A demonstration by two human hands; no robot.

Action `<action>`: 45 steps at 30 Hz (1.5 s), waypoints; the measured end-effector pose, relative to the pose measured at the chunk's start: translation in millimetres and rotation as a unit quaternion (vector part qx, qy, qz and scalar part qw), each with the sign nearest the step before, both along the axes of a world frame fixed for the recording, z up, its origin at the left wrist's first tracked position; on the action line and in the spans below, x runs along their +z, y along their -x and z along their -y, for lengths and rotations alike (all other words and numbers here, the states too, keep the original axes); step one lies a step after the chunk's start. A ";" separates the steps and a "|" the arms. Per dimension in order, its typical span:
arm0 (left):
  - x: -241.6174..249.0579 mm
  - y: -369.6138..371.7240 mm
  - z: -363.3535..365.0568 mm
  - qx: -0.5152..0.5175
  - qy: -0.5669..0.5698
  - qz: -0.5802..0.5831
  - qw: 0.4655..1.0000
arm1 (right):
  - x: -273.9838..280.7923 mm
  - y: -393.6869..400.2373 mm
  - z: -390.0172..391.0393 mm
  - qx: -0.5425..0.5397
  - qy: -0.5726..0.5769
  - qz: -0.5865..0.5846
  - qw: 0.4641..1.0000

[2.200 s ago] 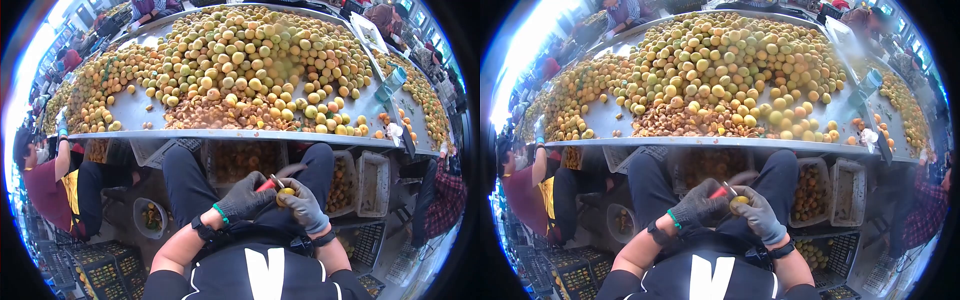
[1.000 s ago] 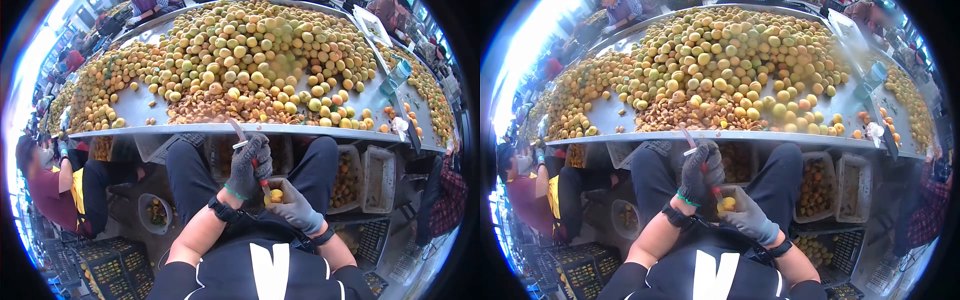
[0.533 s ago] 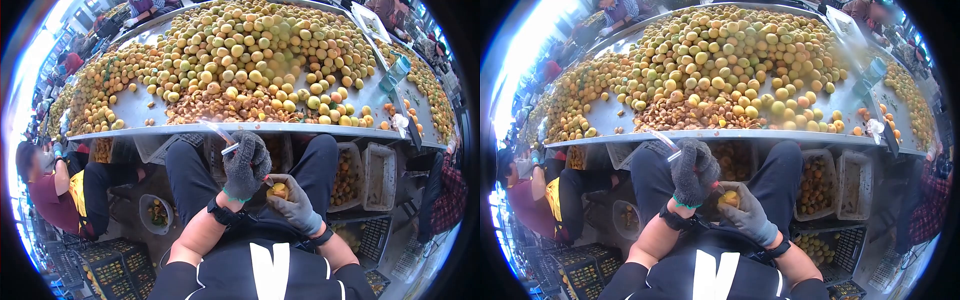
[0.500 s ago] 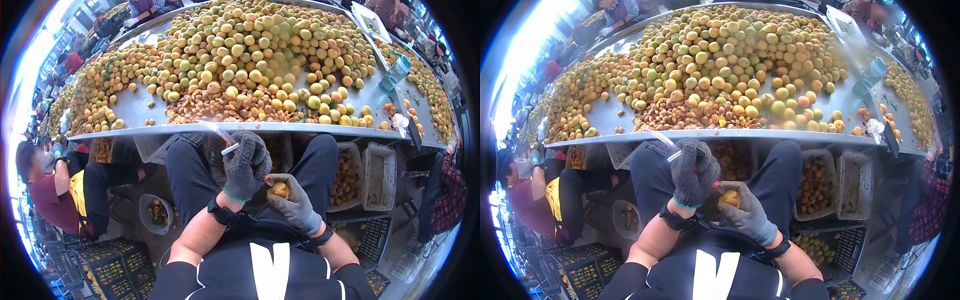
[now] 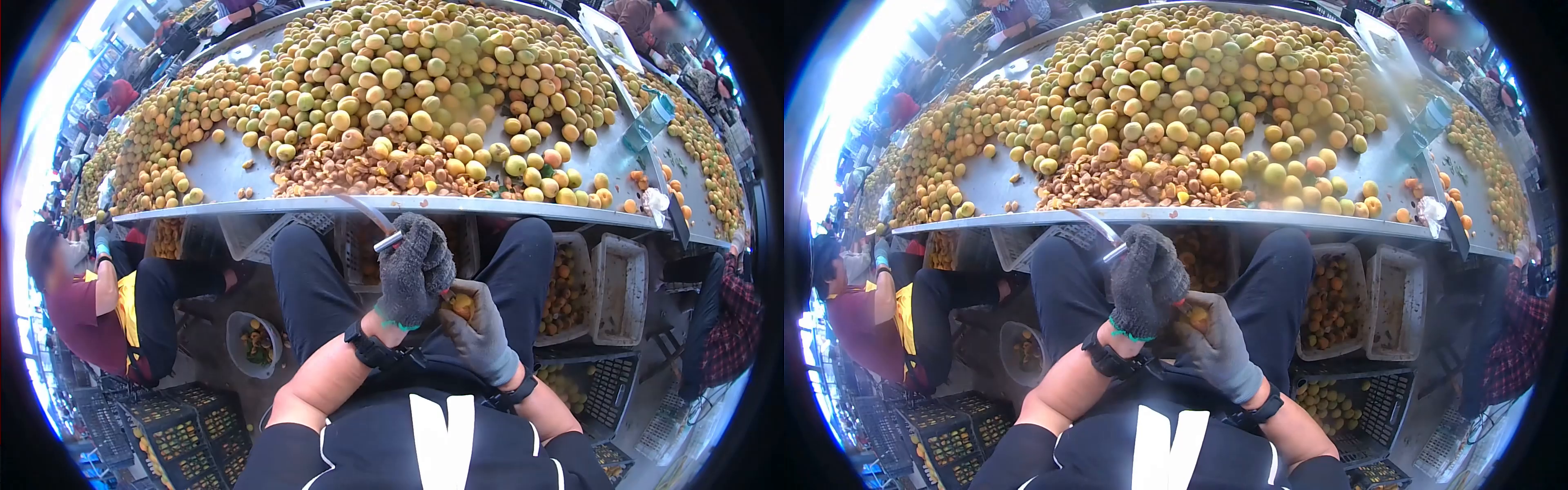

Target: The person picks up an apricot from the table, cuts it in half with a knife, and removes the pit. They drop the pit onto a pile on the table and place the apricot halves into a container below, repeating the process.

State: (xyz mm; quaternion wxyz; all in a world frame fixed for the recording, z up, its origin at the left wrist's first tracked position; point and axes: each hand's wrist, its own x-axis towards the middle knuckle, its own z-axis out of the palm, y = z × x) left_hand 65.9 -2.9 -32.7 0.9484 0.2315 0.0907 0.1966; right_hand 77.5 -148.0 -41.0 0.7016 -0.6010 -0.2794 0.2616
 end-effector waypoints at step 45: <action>41.4 13.6 8.7 -0.067 0.063 -0.055 0.994 | -7.2 -23.6 -0.7 0.084 -0.098 0.412 0.902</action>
